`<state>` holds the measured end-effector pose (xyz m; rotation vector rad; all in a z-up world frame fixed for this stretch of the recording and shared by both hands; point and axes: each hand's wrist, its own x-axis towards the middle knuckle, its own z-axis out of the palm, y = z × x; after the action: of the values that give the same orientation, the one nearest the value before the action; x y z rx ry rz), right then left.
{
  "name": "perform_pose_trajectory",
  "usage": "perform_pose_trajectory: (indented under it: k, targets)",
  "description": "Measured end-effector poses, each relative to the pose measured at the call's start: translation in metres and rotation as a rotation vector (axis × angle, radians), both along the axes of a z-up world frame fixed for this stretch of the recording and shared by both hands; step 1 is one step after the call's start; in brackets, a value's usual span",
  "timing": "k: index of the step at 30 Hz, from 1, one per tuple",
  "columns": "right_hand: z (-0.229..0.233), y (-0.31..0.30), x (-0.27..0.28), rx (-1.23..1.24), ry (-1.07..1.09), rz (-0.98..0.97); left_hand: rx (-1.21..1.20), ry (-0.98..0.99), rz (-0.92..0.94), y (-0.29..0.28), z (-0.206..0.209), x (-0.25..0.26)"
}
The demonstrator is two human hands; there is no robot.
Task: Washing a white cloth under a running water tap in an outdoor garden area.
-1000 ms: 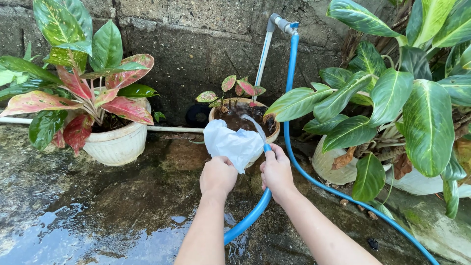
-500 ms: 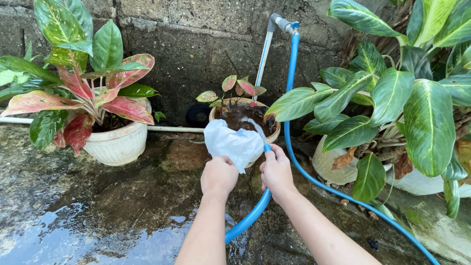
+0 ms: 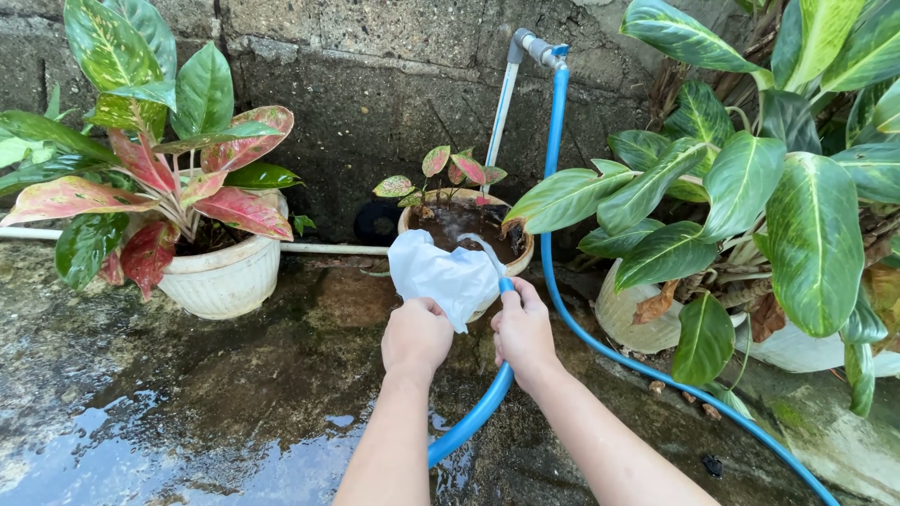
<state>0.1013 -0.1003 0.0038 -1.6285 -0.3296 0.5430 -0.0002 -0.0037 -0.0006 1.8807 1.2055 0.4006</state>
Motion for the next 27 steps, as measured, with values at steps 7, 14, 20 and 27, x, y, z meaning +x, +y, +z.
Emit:
perform_pose_trajectory:
  k: [7,14,20,27]
  targets:
    - [-0.0017,0.0016,-0.0016,0.005,-0.001,-0.001,0.005,0.01,-0.008,-0.0008,0.0013,0.0008]
    - [0.0014,0.0005,-0.0029,0.007,0.007,0.006,0.006,0.006,-0.006,0.0004,0.0005,0.0002]
    - [-0.0013,0.0009,-0.0015,0.028,0.0,0.004,0.023,0.01,-0.014,0.003,-0.0037,0.0021]
    - [0.0057,0.0023,-0.0047,0.005,-0.021,0.011,0.034,0.02,-0.028,0.0061,-0.0051,-0.0012]
